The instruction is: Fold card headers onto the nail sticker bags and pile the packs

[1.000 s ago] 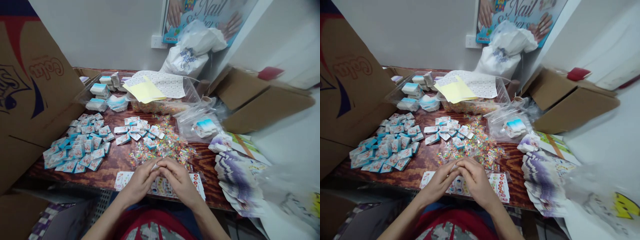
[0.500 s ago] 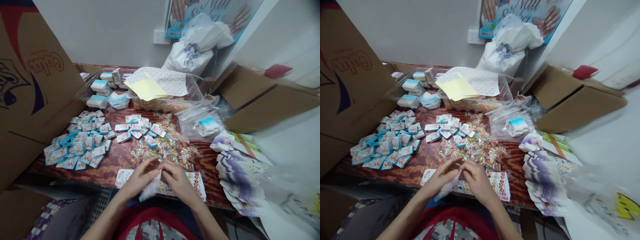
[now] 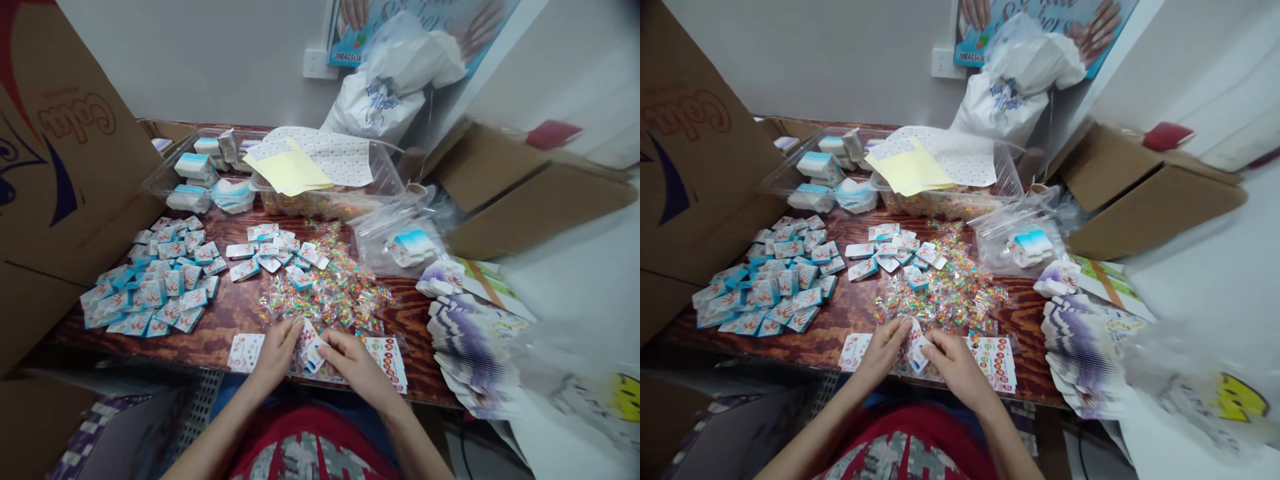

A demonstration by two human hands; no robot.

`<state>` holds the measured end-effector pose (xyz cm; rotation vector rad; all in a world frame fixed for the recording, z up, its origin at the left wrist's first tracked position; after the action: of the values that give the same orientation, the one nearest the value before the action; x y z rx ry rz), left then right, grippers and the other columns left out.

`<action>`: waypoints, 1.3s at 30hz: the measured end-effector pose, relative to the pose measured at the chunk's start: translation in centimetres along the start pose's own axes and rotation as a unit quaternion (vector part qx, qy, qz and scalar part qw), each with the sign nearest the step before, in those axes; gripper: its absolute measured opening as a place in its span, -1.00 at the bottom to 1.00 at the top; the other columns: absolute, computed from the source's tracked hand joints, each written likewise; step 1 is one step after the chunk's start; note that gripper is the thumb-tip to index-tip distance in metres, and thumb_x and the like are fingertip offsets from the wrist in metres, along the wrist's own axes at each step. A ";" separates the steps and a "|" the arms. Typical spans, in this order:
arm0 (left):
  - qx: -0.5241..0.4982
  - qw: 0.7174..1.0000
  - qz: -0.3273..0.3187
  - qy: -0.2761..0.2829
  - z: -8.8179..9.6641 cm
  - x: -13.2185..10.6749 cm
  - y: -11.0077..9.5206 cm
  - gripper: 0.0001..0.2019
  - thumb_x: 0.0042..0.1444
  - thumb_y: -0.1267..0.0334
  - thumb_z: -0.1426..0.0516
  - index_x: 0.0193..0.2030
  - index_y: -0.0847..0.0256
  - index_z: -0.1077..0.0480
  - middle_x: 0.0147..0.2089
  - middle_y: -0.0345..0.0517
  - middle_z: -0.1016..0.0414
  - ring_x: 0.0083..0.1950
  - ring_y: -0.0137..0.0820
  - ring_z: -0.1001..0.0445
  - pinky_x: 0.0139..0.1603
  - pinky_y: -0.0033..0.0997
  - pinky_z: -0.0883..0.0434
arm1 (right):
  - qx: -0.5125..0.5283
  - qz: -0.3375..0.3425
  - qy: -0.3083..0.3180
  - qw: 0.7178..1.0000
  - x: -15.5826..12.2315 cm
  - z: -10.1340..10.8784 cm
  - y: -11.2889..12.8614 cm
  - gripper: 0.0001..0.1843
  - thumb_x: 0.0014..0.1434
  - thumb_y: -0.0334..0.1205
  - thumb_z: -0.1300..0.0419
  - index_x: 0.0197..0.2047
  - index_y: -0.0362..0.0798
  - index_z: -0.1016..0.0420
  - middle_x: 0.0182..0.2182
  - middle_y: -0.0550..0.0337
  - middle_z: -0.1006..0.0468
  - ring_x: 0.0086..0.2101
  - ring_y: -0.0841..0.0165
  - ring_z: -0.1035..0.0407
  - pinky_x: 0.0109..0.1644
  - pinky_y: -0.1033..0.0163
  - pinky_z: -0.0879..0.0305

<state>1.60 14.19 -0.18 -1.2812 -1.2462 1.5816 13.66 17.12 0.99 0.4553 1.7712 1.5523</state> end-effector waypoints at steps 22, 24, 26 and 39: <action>-0.033 0.997 0.073 0.019 0.7 0.9 4.7 -0.57 0.08 -0.18 -0.10 -0.43 0.21 -0.30 -0.64 -0.28 -0.35 -0.65 -0.49 -0.30 -0.61 -0.54 -0.25 | -0.442 0.023 -0.347 0.827 -1.1 13.9 -1.3 -0.77 0.21 -0.20 -0.02 -0.24 -0.03 -0.49 -0.20 0.08 -0.46 -0.23 0.22 -0.40 -0.17 0.18 -0.23; -0.031 0.997 0.074 0.015 0.6 1.0 5.0 -0.56 0.07 -0.19 -0.09 -0.44 0.21 -0.29 -0.65 -0.28 -0.35 -0.67 -0.49 -0.29 -0.63 -0.54 -0.24 | -0.465 0.015 -0.342 0.817 -0.6 13.2 -1.6 -0.73 0.22 -0.21 -0.03 -0.08 -0.01 -0.47 -0.13 0.07 -0.43 -0.20 0.21 -0.40 -0.18 0.19 -0.24; -0.029 0.997 0.073 0.012 0.6 1.0 5.1 -0.55 0.06 -0.20 -0.10 -0.44 0.21 -0.29 -0.66 -0.28 -0.35 -0.67 -0.49 -0.29 -0.64 -0.55 -0.24 | -0.476 0.011 -0.335 0.813 -0.2 12.8 -1.9 -0.72 0.22 -0.23 -0.04 -0.03 0.00 -0.46 -0.10 0.06 -0.40 -0.20 0.21 -0.39 -0.20 0.19 -0.24; -0.033 0.996 0.077 0.020 0.2 0.9 4.7 -0.52 0.00 -0.26 -0.11 -0.40 0.19 -0.25 -0.63 -0.31 -0.33 -0.67 -0.50 -0.28 -0.66 -0.54 -0.27 | -0.388 0.091 -0.391 0.830 -1.5 14.2 0.3 -0.68 0.23 -0.07 -0.03 -0.30 -0.05 -0.54 -0.22 0.05 -0.45 -0.23 0.21 -0.40 -0.15 0.17 -0.26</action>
<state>1.34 13.75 -4.93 -1.4739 -1.2088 1.6244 24.75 26.11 1.55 0.7098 0.4177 1.7054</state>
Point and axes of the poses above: each hand's wrist, its own x-axis towards the middle knuckle, its own z-axis out of the back of the hand, y = z × x, the point moved 10 cm from there along x, towards the middle knuckle
